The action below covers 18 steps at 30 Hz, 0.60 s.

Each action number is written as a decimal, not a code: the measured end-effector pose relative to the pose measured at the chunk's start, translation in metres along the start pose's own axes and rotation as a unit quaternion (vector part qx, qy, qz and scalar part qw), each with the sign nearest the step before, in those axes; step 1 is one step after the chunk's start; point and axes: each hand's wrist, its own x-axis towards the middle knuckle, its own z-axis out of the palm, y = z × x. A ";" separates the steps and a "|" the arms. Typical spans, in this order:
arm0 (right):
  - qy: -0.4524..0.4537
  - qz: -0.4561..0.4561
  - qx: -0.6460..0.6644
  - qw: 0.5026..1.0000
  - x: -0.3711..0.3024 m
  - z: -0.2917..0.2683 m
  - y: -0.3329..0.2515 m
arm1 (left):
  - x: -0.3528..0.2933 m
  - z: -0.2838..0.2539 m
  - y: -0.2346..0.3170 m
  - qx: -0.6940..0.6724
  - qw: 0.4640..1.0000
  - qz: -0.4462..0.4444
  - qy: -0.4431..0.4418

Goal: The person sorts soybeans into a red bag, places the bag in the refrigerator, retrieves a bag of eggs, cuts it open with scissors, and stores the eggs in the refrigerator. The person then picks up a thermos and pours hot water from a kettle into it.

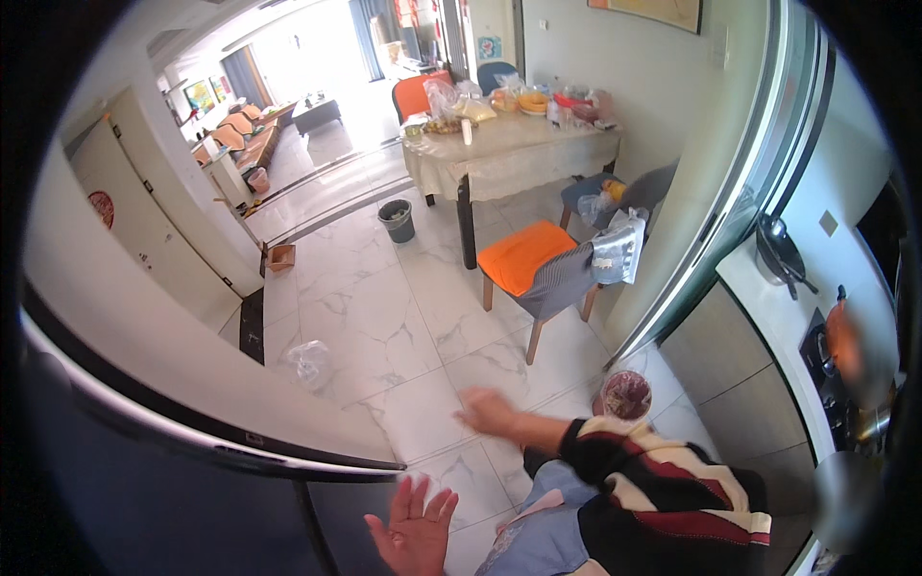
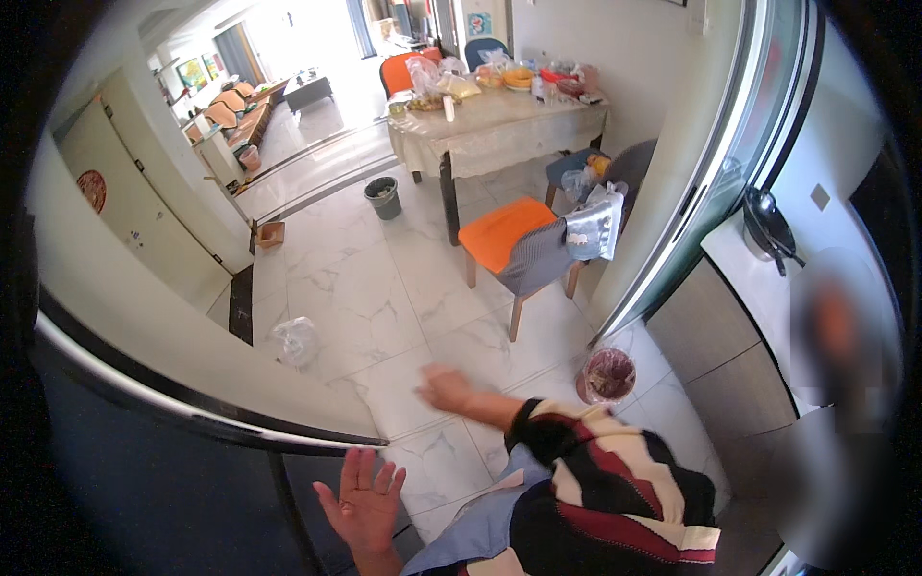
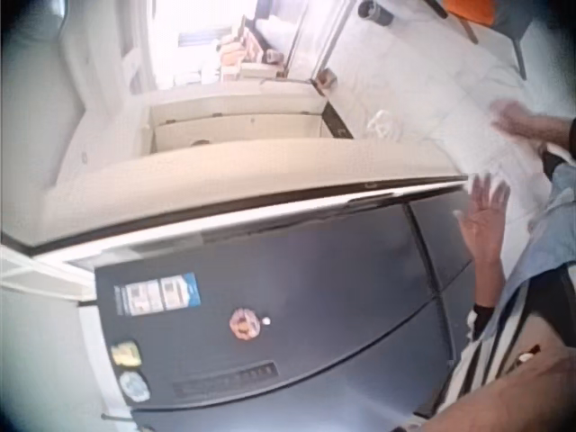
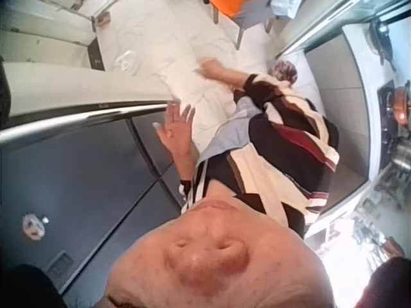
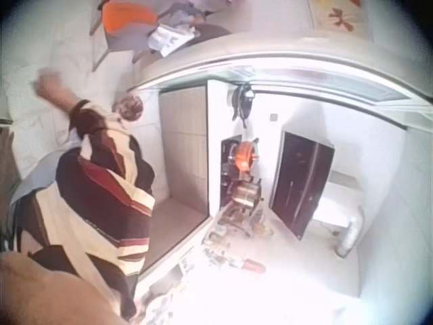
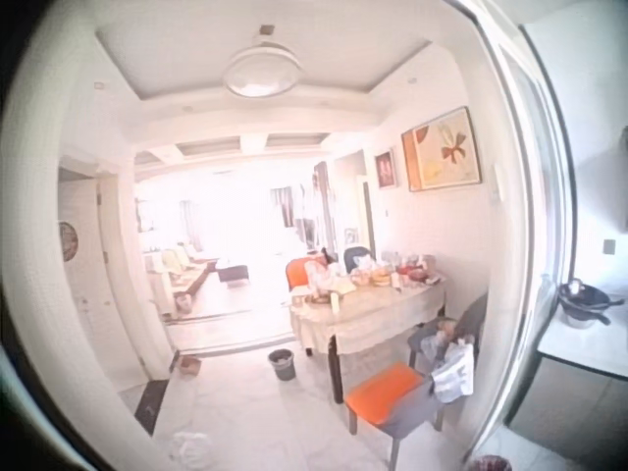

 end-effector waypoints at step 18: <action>0.009 0.100 0.145 0.984 0.129 -0.160 0.211 | 0.383 -0.005 -0.059 0.210 0.955 -0.148 0.148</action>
